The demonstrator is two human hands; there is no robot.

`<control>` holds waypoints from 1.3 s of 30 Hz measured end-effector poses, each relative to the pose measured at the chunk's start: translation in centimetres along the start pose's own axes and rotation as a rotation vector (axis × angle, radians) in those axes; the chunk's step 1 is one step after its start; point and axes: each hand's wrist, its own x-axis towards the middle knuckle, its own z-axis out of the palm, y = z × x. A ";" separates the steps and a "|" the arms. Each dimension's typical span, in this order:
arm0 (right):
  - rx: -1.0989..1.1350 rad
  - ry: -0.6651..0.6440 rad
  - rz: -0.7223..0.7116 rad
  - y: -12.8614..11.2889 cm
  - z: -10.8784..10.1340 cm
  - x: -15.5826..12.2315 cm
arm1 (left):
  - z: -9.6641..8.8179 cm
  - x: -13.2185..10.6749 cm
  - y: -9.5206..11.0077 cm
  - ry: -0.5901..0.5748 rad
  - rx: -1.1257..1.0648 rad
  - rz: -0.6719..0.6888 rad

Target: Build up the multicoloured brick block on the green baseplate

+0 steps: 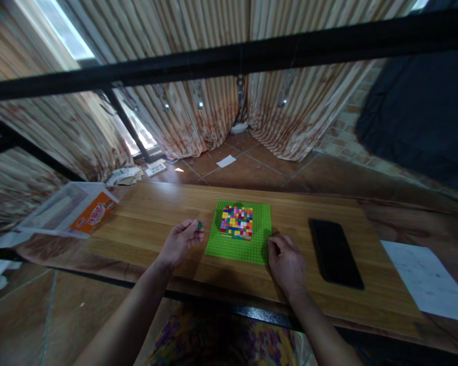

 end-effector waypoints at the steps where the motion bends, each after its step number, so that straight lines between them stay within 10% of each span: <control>1: 0.007 -0.002 0.002 0.0 0.0 0.0 | 0.3 0.1 0.0 0.010 0.025 0.008; 26: -0.003 -0.021 0.018 0.0 -0.1 0.0 | 6.2 3.0 1.5 -0.001 0.918 0.330; 39: -0.004 -0.023 0.040 -0.2 -0.1 0.0 | 6.2 3.9 0.0 0.132 0.880 0.356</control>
